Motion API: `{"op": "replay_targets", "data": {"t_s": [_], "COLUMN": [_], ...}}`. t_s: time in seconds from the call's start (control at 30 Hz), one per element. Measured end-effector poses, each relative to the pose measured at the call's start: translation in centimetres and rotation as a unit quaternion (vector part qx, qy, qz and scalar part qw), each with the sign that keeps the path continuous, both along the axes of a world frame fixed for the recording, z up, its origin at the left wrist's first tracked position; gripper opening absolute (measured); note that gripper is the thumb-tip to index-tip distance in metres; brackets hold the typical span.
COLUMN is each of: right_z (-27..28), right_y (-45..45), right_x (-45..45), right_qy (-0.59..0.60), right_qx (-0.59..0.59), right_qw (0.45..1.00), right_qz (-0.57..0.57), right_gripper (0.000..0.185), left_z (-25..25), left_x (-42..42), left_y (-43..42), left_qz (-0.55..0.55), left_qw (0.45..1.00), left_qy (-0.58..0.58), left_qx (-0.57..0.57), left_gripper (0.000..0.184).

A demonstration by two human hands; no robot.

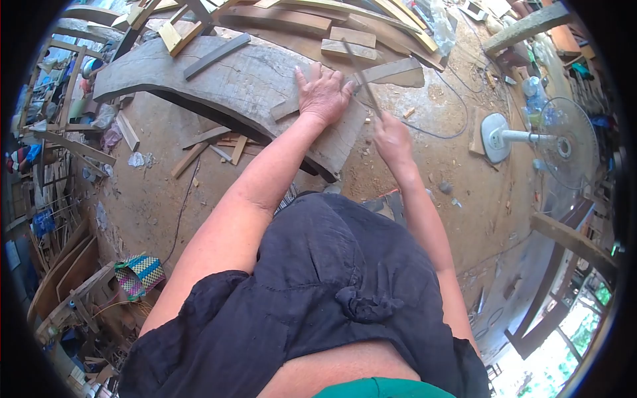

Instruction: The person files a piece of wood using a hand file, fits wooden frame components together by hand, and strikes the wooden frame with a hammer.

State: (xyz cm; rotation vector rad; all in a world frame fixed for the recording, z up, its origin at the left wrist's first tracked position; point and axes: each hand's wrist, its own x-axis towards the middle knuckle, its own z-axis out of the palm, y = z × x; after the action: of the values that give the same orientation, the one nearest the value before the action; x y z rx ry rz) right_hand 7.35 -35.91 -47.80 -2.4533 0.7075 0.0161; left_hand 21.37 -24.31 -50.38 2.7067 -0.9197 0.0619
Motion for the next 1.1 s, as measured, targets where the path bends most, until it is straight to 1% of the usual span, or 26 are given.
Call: {"op": "replay_targets", "data": {"t_s": [0.03, 0.1, 0.13, 0.2, 0.3, 0.37, 0.43, 0.47, 0.63, 0.73, 0.93, 1.1], "right_z": [0.8, 2.5, 2.5, 2.0, 0.3, 0.3, 0.3, 0.2, -0.2, -0.3, -0.5, 0.4], "right_y": [-0.1, -0.4, -0.5, -0.4, 0.0, 0.2, 0.2, 0.2, 0.2, 0.3, 0.4, 0.7], "right_x": [-0.6, -1.7, -1.8, -1.8, -1.1, -0.5, -0.2, -0.1, 0.1, -0.2, -0.1, -0.5], "right_qy": [-0.002, -0.029, -0.028, -0.001, 0.003, 0.016, 0.031, 0.035, 0.045, 0.040, 0.048, 0.060], "right_qx": [0.001, 0.049, 0.046, 0.005, -0.014, -0.016, -0.020, -0.024, -0.029, -0.032, -0.056, -0.055], "right_qw": [1.000, 0.998, 0.998, 1.000, 1.000, 1.000, 0.999, 0.999, 0.999, 0.999, 0.997, 0.997], "right_qz": [0.000, -0.032, -0.033, -0.026, -0.002, -0.002, -0.003, -0.002, -0.002, 0.004, 0.006, 0.005], "right_gripper": [0.023, 0.025, 0.025, 0.027, 0.027, 0.027, 0.027, 0.027, 0.027, 0.027, 0.024, 0.023], "left_z": [0.1, 0.5, 0.6, 0.2, 0.0, -0.3, -0.6, -0.6, 0.1, 0.0, 0.5, 0.1], "left_x": [0.1, 0.1, 0.0, 0.0, 0.1, 0.1, 0.1, 0.1, 0.1, 0.1, 0.0, -0.1], "left_y": [0.0, 0.0, 0.0, 0.0, 0.2, 0.2, 0.2, 0.2, 0.2, 0.2, 0.2, 0.2], "left_qz": [-0.001, -0.001, -0.001, -0.002, -0.002, -0.005, -0.006, -0.005, -0.001, -0.006, 0.000, 0.000], "left_qw": [1.000, 1.000, 1.000, 1.000, 1.000, 1.000, 1.000, 1.000, 1.000, 1.000, 1.000, 1.000], "left_qy": [0.010, 0.015, 0.021, 0.017, 0.009, 0.011, 0.002, 0.003, 0.017, 0.013, 0.023, 0.008], "left_qx": [-0.002, 0.010, 0.023, 0.011, 0.006, 0.009, -0.028, -0.028, 0.004, -0.017, 0.016, -0.001], "left_gripper": [0.042, 0.041, 0.041, 0.040, 0.037, 0.036, 0.035, 0.035, 0.034, 0.035, 0.034, 0.035]}}
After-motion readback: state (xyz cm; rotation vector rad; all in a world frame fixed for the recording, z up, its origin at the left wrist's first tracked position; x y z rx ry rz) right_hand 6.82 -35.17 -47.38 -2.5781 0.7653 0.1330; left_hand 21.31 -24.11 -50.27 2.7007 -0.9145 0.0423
